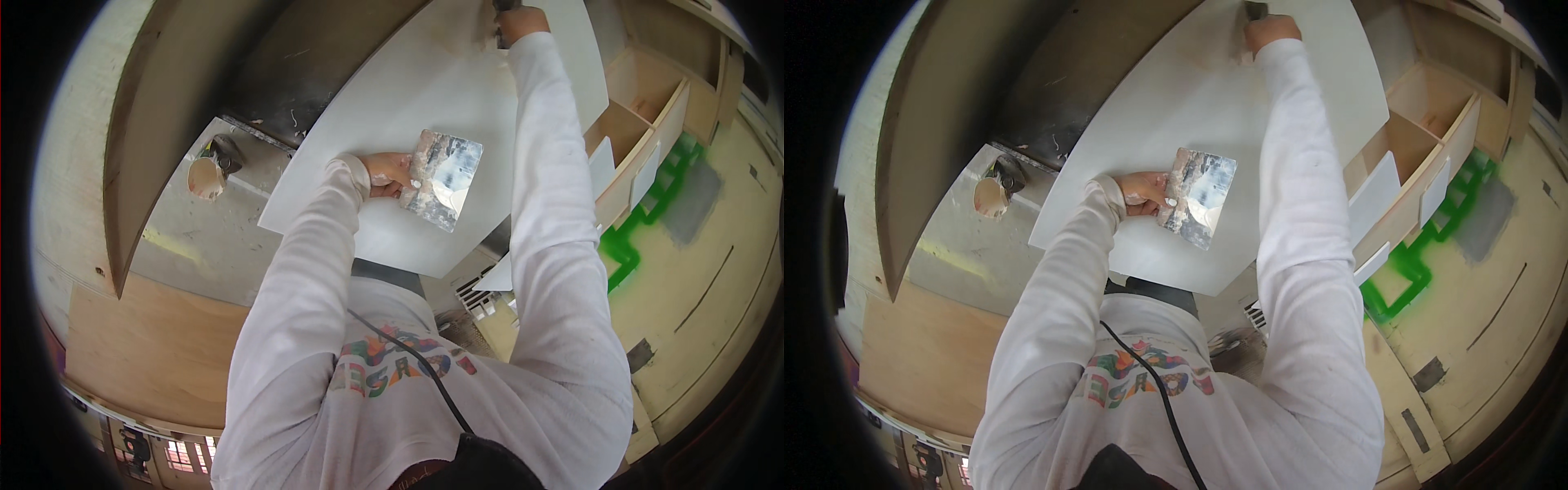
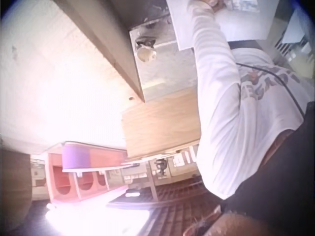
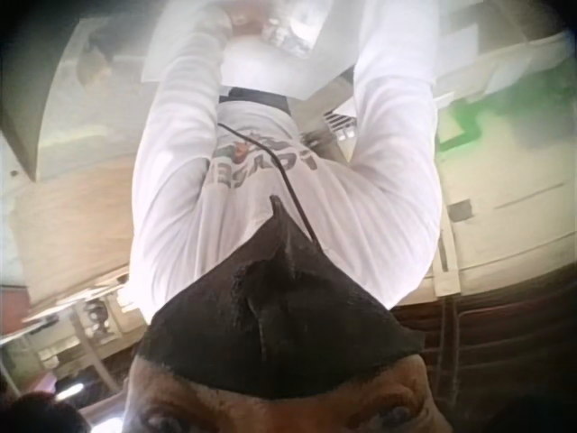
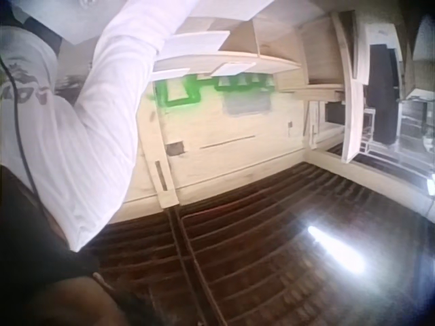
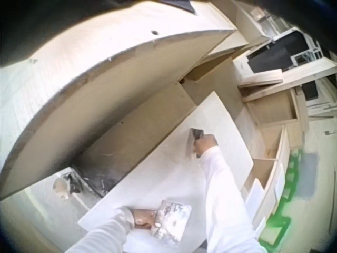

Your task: Applying white wood filler or putty to wooden panels using putty knives in a workshop environment.

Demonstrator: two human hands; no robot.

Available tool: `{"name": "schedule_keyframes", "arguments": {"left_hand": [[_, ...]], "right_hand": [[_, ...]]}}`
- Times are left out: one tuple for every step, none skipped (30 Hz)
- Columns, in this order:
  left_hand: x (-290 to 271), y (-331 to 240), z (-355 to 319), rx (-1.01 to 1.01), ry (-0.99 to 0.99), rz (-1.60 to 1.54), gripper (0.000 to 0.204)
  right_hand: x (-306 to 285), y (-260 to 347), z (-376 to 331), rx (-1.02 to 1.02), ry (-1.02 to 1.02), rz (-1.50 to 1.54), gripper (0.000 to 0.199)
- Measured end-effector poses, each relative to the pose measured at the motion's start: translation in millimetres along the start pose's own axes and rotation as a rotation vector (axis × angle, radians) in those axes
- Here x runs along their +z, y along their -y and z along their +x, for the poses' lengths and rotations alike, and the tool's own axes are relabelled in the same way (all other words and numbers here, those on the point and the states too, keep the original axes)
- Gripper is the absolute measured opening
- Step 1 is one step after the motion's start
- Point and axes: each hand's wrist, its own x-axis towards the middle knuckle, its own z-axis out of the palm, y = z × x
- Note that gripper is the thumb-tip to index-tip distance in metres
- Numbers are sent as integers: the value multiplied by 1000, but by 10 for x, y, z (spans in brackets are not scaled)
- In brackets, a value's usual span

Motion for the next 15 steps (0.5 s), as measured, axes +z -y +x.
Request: {"name": "schedule_keyframes", "arguments": {"left_hand": [[-31,31,13,9,-5,9,39],[-58,53,34,16,-6,21,39],[-74,63,59,20,-6,23,39],[-99,68,84,21,19,3,39],[-117,64,96,22,43,-17,40],[-103,35,94,18,44,-9,40],[-83,23,65,34,73,23,40],[-69,21,47,48,100,57,40],[-51,24,59,45,98,65,40],[-52,21,76,63,124,67,40],[-48,23,90,81,150,71,41],[-52,23,88,73,146,87,41],[-57,30,86,85,167,59,42],[-66,40,90,95,190,31,44],[-94,73,124,85,187,47,44]], "right_hand": [[-185,129,-80,-11,-5,1,23],[-400,268,-200,196,-4,412,26],[-535,372,-302,408,-2,823,29],[-540,448,-356,411,-5,824,29],[-516,518,-402,272,-86,778,34],[-509,576,-465,139,-165,728,41],[-612,672,-529,78,-85,691,43],[-721,764,-593,18,-7,653,45],[-748,838,-668,25,-12,658,45],[-751,905,-726,-60,5,631,43],[-725,913,-776,-142,21,603,43],[-674,875,-815,-129,11,612,43],[-602,826,-861,-86,-21,693,39],[-530,764,-915,-41,-55,775,36],[-466,687,-1047,-26,-63,783,36]]}}
